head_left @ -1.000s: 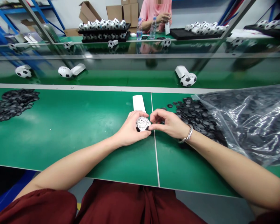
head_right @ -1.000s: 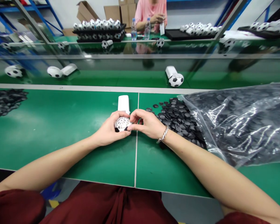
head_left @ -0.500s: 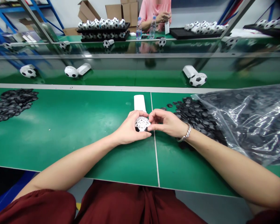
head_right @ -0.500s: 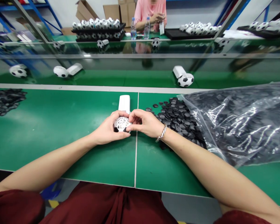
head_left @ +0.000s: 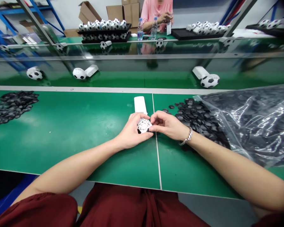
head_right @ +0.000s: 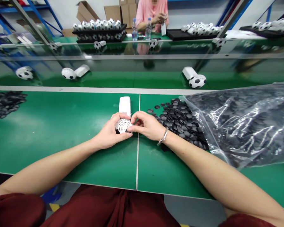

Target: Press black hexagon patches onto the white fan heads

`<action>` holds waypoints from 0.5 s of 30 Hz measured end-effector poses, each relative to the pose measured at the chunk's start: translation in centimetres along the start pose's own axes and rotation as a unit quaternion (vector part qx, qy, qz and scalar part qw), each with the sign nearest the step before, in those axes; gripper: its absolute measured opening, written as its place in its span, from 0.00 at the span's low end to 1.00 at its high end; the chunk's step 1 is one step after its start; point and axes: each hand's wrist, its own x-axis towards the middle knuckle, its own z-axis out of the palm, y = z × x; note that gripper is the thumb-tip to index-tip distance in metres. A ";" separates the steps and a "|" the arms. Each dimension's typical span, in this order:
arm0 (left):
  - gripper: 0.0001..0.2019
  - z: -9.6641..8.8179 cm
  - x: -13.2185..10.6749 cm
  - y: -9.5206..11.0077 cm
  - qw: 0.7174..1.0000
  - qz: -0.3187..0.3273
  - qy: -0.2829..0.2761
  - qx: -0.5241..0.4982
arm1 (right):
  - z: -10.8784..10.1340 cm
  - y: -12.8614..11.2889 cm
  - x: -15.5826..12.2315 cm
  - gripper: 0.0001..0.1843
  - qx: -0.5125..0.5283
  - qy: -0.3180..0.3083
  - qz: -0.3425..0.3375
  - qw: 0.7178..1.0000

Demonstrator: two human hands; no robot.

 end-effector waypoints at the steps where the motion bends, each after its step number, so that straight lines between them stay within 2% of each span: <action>1: 0.21 0.0 0.0 0.1 1.000 -0.003 0.001 0.002 | 0.0 0.0 0.0 0.16 -0.005 -0.001 -0.001 1.000; 9: 0.18 0.1 -0.1 0.3 1.000 0.005 0.002 0.010 | 0.5 -0.6 -0.2 0.15 -0.049 0.029 -0.016 0.998; 12: 0.17 0.2 -0.2 0.2 1.000 0.019 0.004 0.023 | 0.9 -0.6 -0.1 0.15 -0.061 0.043 -0.041 0.996; 15: 0.18 0.2 -0.2 0.0 1.000 0.002 0.007 -0.004 | 1.0 -0.4 0.1 0.13 -0.078 0.053 -0.076 0.993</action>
